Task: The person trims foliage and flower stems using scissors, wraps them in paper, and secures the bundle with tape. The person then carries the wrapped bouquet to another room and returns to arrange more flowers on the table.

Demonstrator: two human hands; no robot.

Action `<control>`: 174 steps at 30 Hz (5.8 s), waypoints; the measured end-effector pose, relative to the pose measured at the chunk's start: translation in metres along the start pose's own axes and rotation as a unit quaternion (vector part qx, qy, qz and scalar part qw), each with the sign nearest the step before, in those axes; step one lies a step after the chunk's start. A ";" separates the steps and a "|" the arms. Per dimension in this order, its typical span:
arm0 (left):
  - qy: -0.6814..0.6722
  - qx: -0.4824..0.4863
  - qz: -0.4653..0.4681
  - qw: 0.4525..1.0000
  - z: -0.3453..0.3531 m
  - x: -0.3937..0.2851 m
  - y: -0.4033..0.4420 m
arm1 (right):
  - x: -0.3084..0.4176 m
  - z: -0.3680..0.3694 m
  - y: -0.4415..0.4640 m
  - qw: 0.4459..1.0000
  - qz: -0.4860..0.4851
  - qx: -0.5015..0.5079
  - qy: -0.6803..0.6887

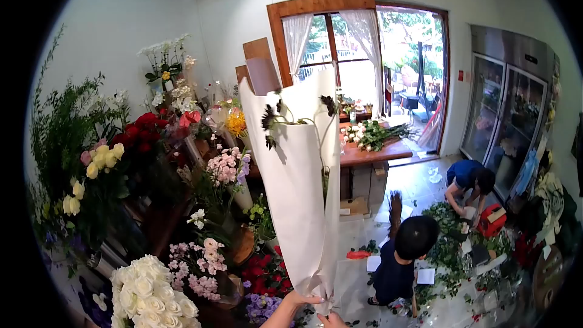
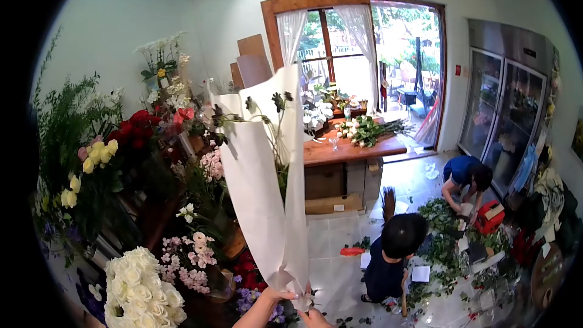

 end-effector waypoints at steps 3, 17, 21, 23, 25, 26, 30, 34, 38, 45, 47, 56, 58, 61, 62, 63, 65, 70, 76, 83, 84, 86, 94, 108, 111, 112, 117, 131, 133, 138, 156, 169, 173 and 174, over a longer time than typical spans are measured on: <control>-0.038 0.018 -0.005 0.999 0.020 -0.025 0.005 | 0.015 -0.005 0.003 0.996 -0.088 -0.003 0.016; 0.147 -0.188 -0.162 0.957 -0.077 0.004 -0.039 | 0.228 -0.223 -0.031 0.967 -0.183 -0.178 0.004; 0.216 -0.088 -0.236 0.943 -0.075 0.054 -0.063 | 0.260 -0.272 -0.015 0.933 -0.240 -0.268 0.011; 0.172 -0.076 -0.327 0.926 -0.064 0.062 -0.078 | 0.228 -0.287 0.009 0.923 -0.215 -0.309 0.074; 0.047 -0.122 -0.325 0.937 -0.039 0.046 -0.076 | 0.216 -0.294 0.023 0.922 -0.203 -0.329 0.031; 0.054 -0.105 -0.341 0.933 -0.039 0.050 -0.082 | 0.210 -0.294 0.029 0.922 -0.197 -0.333 0.014; 0.024 -0.118 -0.373 0.920 -0.066 0.082 -0.120 | 0.178 -0.284 0.078 0.937 -0.178 -0.242 0.180; 0.023 -0.097 -0.406 0.908 -0.078 0.092 -0.118 | 0.158 -0.290 0.120 0.936 -0.126 -0.198 0.264; 0.048 -0.061 -0.361 0.929 -0.104 0.105 -0.079 | 0.150 -0.306 0.164 0.875 -0.117 -0.197 0.427; 0.059 -0.027 -0.319 0.946 -0.176 0.106 0.031 | 0.126 -0.367 0.274 0.863 -0.130 -0.258 0.414; 0.078 -0.016 -0.276 0.958 -0.201 0.086 0.063 | 0.157 -0.378 0.305 0.890 -0.169 -0.239 0.349; 0.132 -0.188 -0.021 0.973 -0.279 -0.029 0.199 | 0.147 -0.184 0.411 0.986 -0.032 0.132 0.098; 0.152 -0.201 0.050 0.966 -0.284 -0.053 0.226 | 0.213 -0.124 0.436 0.924 -0.094 0.256 0.268; 0.166 -0.205 0.009 0.965 -0.311 -0.057 0.231 | 0.214 -0.114 0.476 0.931 -0.085 0.273 0.227; 0.174 -0.205 -0.025 0.963 -0.324 -0.060 0.227 | 0.225 -0.107 0.484 0.937 -0.060 0.263 0.221; 0.182 -0.204 -0.058 0.960 -0.335 -0.067 0.222 | 0.236 -0.101 0.492 0.943 -0.036 0.252 0.216; 0.250 -0.237 -0.054 0.937 -0.356 -0.100 0.206 | 0.245 -0.092 0.512 0.945 -0.025 0.257 0.199; 0.291 -0.311 0.092 0.900 -0.413 -0.122 0.227 | 0.305 -0.053 0.559 0.846 -0.317 0.384 0.190; 0.242 -0.353 0.095 0.899 -0.510 -0.090 0.226 | 0.297 -0.081 0.647 0.841 -0.410 0.343 0.083; 0.579 -0.490 -0.233 0.608 -0.719 0.132 0.096 | 0.312 -0.104 0.702 0.869 -0.299 0.333 0.210; 0.641 -0.494 -0.219 0.544 -0.744 0.128 0.085 | 0.310 -0.104 0.708 0.866 -0.297 0.343 0.211; 0.709 -0.424 -0.303 0.476 -0.782 0.126 0.075 | 0.310 -0.099 0.719 0.875 -0.283 0.340 0.198; 0.707 -0.209 -0.490 0.465 -0.799 0.097 0.034 | 0.320 -0.061 0.765 0.867 -0.273 0.344 0.235; 0.738 -0.041 -0.666 0.105 -0.768 -0.042 -0.005 | 0.329 0.133 0.805 0.836 -0.201 0.445 0.251; 0.716 -0.015 -0.696 0.052 -0.753 -0.059 -0.018 | 0.320 0.193 0.808 0.824 -0.157 0.484 0.251; 0.711 -0.008 -0.702 0.040 -0.750 -0.064 -0.019 | 0.319 0.212 0.807 0.815 -0.166 0.498 0.244; 0.673 -0.031 -0.735 0.075 -0.750 -0.046 -0.041 | 0.302 0.290 0.795 0.785 -0.132 0.549 0.254; 0.645 -0.095 -0.758 -0.022 -0.725 -0.084 -0.047 | 0.207 0.389 0.789 0.816 -0.133 0.551 0.113; 0.611 -0.125 -0.782 -0.001 -0.712 -0.114 -0.041 | 0.168 0.402 0.803 0.822 -0.214 0.513 0.122; 0.516 -0.212 -0.827 0.069 -0.752 -0.086 -0.083 | 0.178 0.403 0.801 0.806 -0.403 0.433 0.042; 0.375 -0.184 -0.897 0.143 -0.761 -0.058 -0.121 | 0.161 0.461 0.823 0.822 -0.202 0.480 0.231; 0.396 -0.184 -0.891 0.129 -0.758 -0.067 -0.125 | 0.241 0.442 0.768 0.773 -0.051 0.575 0.265; 0.395 -0.178 -0.893 0.119 -0.750 -0.068 -0.126 | 0.228 0.437 0.803 0.805 -0.067 0.550 0.214; 0.395 -0.175 -0.894 0.116 -0.749 -0.068 -0.126 | 0.221 0.436 0.812 0.806 -0.055 0.548 0.217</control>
Point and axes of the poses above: each hand's wrist, its own y-axis towards the middle knuckle, its own z-axis out of the palm, x = y × z, the point moved 9 cm from there along y, towards the middle knuckle, and after that the axes turned 2 degrees about z, right-handed, at the moved point
